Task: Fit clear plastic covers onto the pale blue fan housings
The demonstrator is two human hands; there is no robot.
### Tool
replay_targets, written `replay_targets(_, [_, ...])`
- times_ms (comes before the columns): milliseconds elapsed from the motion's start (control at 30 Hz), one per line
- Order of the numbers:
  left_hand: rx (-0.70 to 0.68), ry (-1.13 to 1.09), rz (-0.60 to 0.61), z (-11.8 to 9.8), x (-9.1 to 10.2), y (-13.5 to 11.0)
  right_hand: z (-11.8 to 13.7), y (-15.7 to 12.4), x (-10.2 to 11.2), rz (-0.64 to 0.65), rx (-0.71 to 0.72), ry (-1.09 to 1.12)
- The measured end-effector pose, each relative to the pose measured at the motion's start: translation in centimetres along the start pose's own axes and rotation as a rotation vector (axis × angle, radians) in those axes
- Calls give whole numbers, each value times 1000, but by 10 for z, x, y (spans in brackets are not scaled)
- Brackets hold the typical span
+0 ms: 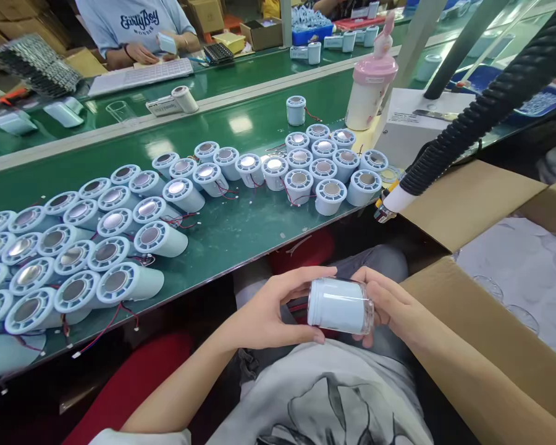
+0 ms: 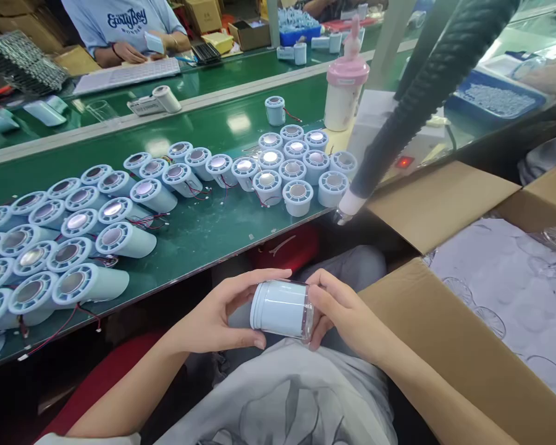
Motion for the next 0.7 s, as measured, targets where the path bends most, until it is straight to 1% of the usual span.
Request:
replay_targets(100, [-56,10,2,2,1,-1,-2,1,-3,23,-41,40])
replay_targets(200, [-103,12,16,5,2,-2,-6,2,-6,19,-103,76])
replay_targets(267, [-130,21,18,7,3,-3,-7,4,-8,30,-165,98])
replay_targets(367, [-163,55,5,8,2,-5,-9,5,-12,80,-273,136])
replay_targets(433, [-152,77,-20,6,1,-6,-11,6,-13,118,-346,153])
replay_targets(533, [-38,64,-59,2,-3,-10,-16,4,-11,175,-413,111])
replay_targets(567, [11,43,-72,1,-5,-10,-18,3,-10,172,-402,70])
replay_targets(600, [61,17,-85,0,-6,-11,-19,2,-8,141,-356,12])
replay_targets(633, [106,-13,-98,-1,-7,-12,-20,2,-5,77,-262,-67])
replay_targets(667, [142,-44,-112,-1,-8,-13,-20,2,-2,-14,-107,-168])
replay_targets(700, [170,-73,-124,-1,-9,-13,-17,2,1,-108,101,-289])
Point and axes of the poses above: each hand's wrist, its own y-axis towards the middle knuckle, its own x-axis out of the back of the hand, z = x × y, the point moved 2 cm from there along y, towards the middle knuckle, and after that the axes turned 9 degrees about x, right-handed, at the moved point
